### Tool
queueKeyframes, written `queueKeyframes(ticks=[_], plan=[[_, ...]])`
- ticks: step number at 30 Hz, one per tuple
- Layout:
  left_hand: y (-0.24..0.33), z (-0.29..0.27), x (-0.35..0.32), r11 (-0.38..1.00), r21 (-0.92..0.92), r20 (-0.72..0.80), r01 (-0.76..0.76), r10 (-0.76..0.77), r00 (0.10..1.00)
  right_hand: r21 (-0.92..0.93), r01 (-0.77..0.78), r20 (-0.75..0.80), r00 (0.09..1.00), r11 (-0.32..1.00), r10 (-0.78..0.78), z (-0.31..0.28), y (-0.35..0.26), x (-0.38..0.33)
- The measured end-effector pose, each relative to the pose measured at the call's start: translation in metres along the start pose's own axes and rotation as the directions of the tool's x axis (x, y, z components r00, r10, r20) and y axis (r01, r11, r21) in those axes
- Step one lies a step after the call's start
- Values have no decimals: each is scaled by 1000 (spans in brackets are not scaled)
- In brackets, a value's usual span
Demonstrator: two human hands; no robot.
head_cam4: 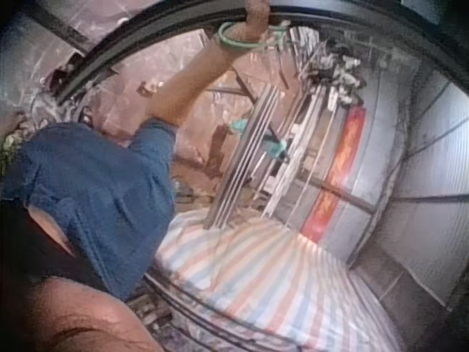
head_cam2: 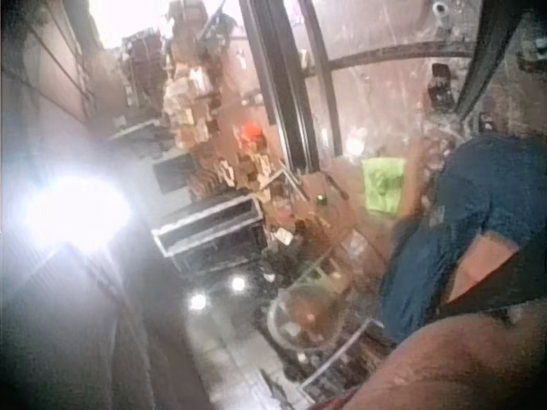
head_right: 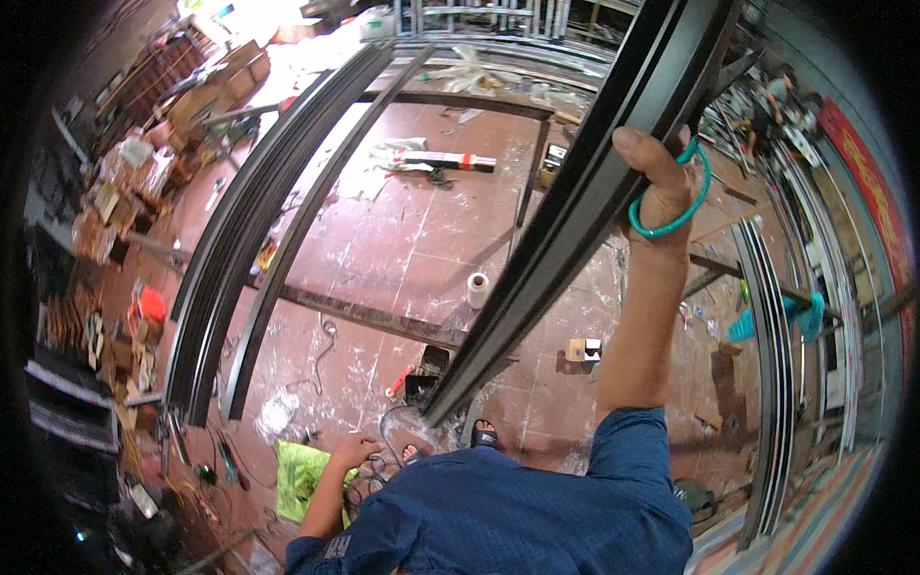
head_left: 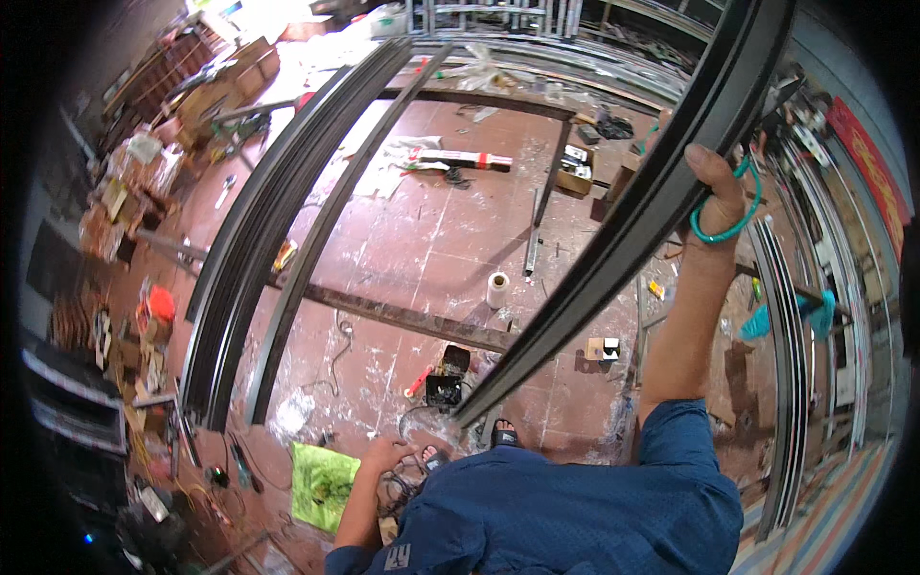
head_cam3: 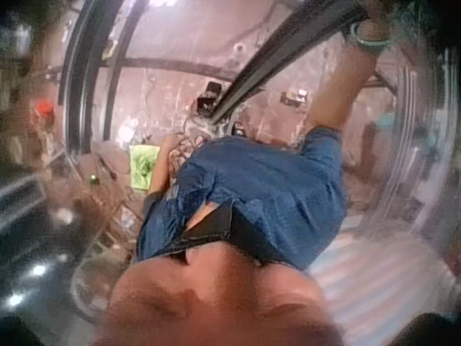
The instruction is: The person uses green-handled shears to cut long dark metal profiles on a workbench. They repeatedly pick up a profile, position it, cut a section, and place the cut piece aside. The process is repeated multiple times throughout the clip.
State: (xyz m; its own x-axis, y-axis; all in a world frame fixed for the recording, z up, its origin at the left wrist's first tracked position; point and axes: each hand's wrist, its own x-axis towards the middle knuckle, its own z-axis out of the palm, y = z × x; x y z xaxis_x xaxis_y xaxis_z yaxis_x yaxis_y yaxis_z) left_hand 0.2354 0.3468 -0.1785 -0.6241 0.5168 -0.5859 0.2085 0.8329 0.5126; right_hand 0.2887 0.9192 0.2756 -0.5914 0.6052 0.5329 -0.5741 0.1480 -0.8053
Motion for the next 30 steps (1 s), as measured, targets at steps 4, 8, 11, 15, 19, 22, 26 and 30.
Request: queueKeyframes(ticks=[4,8,11,15,19,22,26,30], plan=[[66,-102,-27,838,-546,-28,-14,-2,1000,-242,112,15,994,964,-111,-32,-52,-34],[159,-201,-78,304,-870,-402,-389,20,915,-434,261,205,961,862,-187,-41,-73,-67],[181,-259,-118,159,-674,-679,-722,254,689,-421,425,305,898,801,-316,11,-76,-88],[198,-319,-177,-171,-488,-851,-856,310,424,-178,389,532,811,904,-245,80,-61,-98],[149,-368,-232,-136,-332,-826,-933,520,218,-319,320,736,677,892,21,122,-17,-114],[108,-357,-277,-155,-186,-980,-970,102,171,-163,488,854,505,857,-125,150,25,-131],[92,-319,-305,189,-88,-844,-978,-535,-27,-91,558,963,260,825,-70,166,88,-133],[56,-261,-305,431,-208,-636,-878,-741,-213,-192,545,981,83,816,176,171,140,-121]])
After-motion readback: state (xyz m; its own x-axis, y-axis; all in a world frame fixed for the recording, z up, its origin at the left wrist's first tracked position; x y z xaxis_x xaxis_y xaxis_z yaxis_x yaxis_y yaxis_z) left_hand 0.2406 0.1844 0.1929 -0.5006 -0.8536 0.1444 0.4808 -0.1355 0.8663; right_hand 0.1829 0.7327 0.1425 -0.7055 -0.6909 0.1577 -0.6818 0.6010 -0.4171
